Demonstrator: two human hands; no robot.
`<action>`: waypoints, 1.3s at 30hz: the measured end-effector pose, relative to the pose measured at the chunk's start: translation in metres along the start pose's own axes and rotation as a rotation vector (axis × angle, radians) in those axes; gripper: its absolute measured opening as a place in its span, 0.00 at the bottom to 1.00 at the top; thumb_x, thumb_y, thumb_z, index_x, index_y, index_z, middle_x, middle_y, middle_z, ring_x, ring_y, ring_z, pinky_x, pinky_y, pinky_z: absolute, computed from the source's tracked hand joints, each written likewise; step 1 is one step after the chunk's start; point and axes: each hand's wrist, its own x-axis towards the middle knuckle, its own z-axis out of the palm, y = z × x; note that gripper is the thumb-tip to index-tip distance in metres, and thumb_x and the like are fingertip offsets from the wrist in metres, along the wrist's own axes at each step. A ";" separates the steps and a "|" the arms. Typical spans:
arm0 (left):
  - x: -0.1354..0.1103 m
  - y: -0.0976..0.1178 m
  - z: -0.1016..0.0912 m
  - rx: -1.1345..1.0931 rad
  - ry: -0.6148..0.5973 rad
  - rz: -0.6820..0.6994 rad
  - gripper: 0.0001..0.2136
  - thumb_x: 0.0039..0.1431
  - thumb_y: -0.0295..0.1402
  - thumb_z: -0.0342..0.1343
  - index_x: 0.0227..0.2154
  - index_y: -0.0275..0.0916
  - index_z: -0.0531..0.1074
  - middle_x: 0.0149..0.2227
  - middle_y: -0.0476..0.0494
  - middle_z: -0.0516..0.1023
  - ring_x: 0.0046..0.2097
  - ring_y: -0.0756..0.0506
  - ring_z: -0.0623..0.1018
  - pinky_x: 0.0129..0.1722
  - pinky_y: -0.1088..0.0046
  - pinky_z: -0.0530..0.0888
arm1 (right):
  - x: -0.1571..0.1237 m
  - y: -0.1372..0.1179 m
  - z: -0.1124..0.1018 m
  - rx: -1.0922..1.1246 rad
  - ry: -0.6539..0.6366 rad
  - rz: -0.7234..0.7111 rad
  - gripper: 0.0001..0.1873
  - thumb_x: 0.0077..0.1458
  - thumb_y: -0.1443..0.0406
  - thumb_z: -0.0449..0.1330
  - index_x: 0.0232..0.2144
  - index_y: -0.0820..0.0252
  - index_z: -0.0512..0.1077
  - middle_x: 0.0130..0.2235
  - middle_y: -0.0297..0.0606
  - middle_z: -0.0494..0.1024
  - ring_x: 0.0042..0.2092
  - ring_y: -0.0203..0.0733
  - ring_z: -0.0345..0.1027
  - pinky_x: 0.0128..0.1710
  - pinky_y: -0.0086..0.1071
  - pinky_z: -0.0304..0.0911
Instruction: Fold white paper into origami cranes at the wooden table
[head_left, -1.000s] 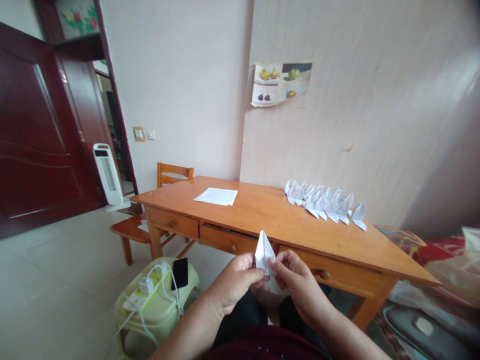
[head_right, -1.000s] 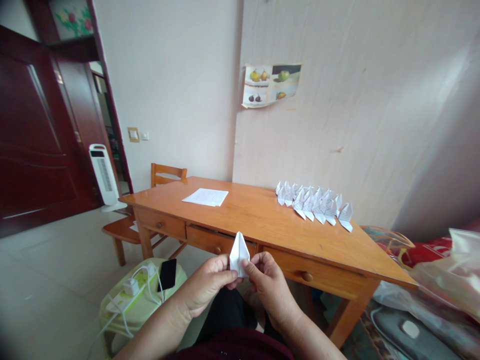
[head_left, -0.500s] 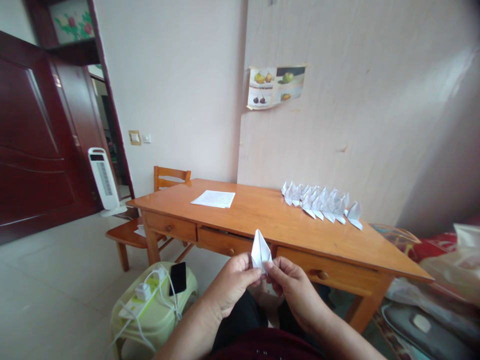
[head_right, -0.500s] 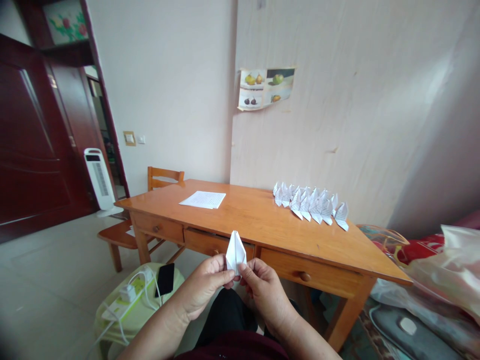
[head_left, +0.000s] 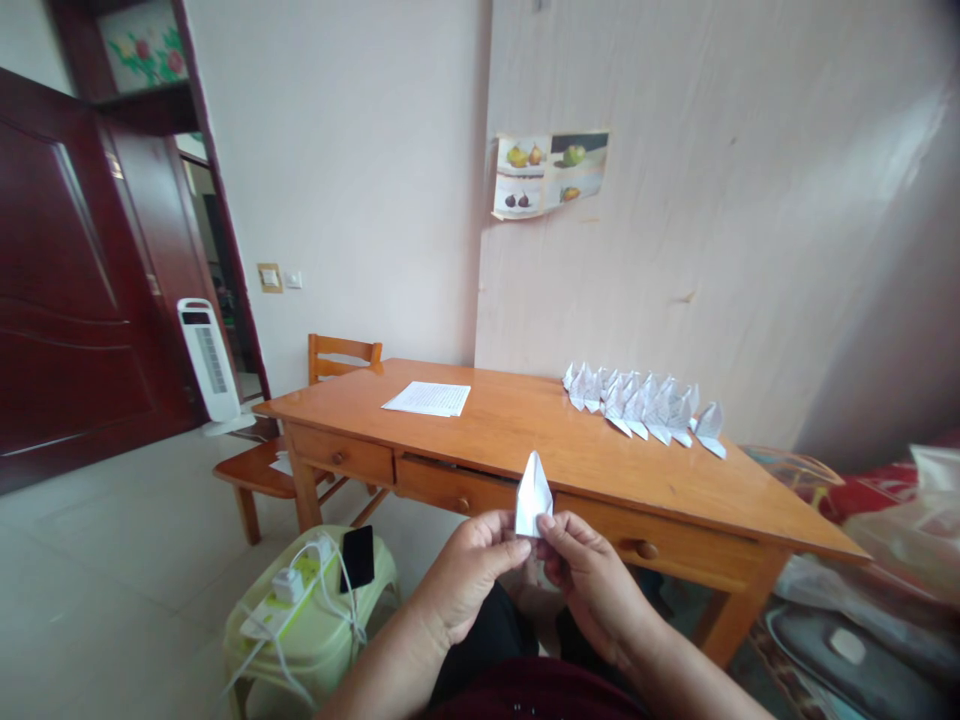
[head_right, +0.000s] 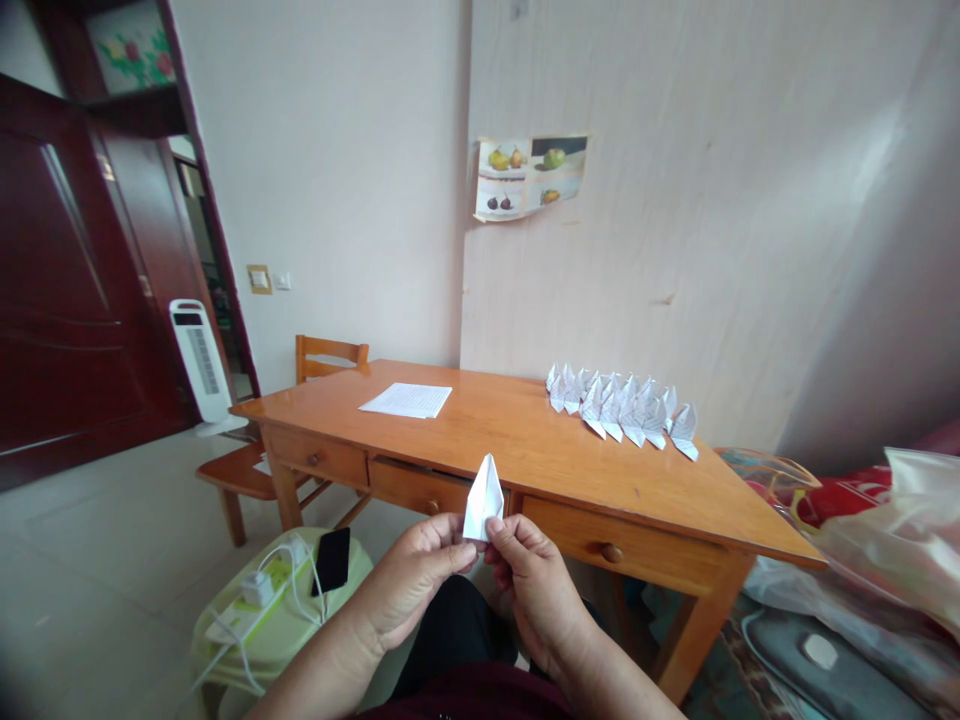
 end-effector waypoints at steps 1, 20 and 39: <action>0.000 0.000 0.001 0.007 0.006 0.004 0.14 0.57 0.27 0.62 0.47 0.32 0.78 0.41 0.39 0.80 0.45 0.43 0.76 0.51 0.69 0.68 | 0.000 0.001 0.000 0.007 -0.003 0.001 0.18 0.55 0.54 0.68 0.24 0.60 0.70 0.25 0.30 0.68 0.26 0.32 0.51 0.25 0.27 0.46; 0.005 -0.015 -0.004 0.074 0.179 0.074 0.14 0.59 0.41 0.63 0.31 0.33 0.77 0.30 0.45 0.75 0.33 0.49 0.70 0.37 0.73 0.65 | -0.005 -0.001 -0.003 -0.008 -0.107 0.100 0.12 0.55 0.59 0.69 0.29 0.61 0.76 0.26 0.33 0.73 0.26 0.31 0.56 0.26 0.27 0.50; 0.011 -0.014 0.000 -0.265 0.290 -0.079 0.12 0.50 0.34 0.69 0.29 0.34 0.72 0.21 0.56 0.63 0.20 0.58 0.60 0.19 0.82 0.53 | -0.004 0.001 -0.003 -0.336 -0.074 -0.084 0.19 0.58 0.50 0.63 0.26 0.59 0.77 0.26 0.35 0.75 0.29 0.38 0.61 0.30 0.31 0.55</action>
